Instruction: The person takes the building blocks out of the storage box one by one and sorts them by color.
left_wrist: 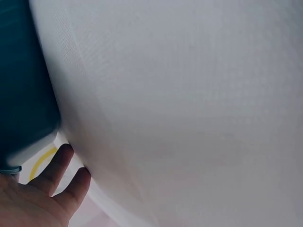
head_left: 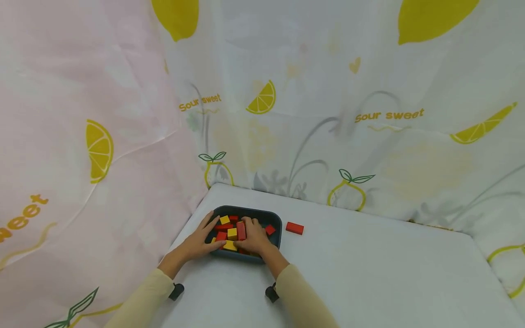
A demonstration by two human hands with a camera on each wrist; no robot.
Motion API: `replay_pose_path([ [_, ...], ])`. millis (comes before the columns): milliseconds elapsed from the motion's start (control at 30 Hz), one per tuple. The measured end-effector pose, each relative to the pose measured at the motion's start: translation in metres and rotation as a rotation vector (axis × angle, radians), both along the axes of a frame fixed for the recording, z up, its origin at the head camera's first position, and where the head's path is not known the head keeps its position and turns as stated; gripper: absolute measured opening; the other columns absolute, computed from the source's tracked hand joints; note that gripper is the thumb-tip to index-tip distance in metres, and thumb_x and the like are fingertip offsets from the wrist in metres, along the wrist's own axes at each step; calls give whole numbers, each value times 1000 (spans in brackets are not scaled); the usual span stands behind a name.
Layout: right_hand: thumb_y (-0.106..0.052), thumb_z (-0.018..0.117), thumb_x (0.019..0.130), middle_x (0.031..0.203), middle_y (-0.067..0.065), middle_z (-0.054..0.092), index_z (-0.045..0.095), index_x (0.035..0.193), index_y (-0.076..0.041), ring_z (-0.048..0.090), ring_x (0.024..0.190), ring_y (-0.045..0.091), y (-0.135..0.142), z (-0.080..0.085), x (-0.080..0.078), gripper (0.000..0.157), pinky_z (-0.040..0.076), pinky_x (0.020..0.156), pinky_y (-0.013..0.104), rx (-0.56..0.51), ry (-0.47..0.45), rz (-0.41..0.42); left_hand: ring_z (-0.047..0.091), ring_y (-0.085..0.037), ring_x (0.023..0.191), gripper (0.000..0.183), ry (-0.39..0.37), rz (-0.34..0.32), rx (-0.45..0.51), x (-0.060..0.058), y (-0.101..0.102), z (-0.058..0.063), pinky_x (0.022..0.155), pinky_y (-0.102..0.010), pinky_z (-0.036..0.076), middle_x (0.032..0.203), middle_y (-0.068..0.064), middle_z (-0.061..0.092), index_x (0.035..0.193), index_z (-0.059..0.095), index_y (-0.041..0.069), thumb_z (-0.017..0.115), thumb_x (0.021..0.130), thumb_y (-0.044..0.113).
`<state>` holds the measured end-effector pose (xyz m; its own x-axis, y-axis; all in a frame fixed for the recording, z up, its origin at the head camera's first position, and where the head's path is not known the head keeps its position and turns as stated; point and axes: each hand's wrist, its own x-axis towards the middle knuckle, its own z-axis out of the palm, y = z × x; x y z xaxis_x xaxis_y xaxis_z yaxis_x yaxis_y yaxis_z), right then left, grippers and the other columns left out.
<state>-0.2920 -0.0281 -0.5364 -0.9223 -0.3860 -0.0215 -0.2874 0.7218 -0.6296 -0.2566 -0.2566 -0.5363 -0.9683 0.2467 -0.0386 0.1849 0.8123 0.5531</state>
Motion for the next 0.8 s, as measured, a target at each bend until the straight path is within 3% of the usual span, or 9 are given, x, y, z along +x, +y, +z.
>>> replay_pose_path([
  [200,-40,79,82,130,11,59,40,144,-9,57,109,26,-3,-2,-6,79,48,101,48,-57,-91,-68,30,-42,145,92,9,-5,9,-2,-1,-1,107,-69,34,168,-7,2,159,22,21,61,87,65],
  [467,-44,80,81,121,12,64,43,136,-9,59,104,27,-9,-7,-6,75,51,95,46,-41,-120,-115,32,-42,143,92,9,-8,13,2,-2,-3,107,-68,35,168,-8,3,159,23,18,62,88,62],
  [667,-25,79,83,119,12,64,43,136,-14,59,99,25,-9,-2,-9,64,54,93,45,-89,-171,-148,32,-41,144,94,14,-18,29,-1,-3,-2,107,-67,34,168,-7,1,159,22,18,61,87,65],
  [800,-22,76,85,120,10,64,45,136,-15,59,99,23,-8,-3,-11,60,54,93,44,-94,-187,-152,30,-41,145,95,18,-16,40,-3,-2,-3,108,-68,34,168,-8,2,159,23,17,61,87,65],
])
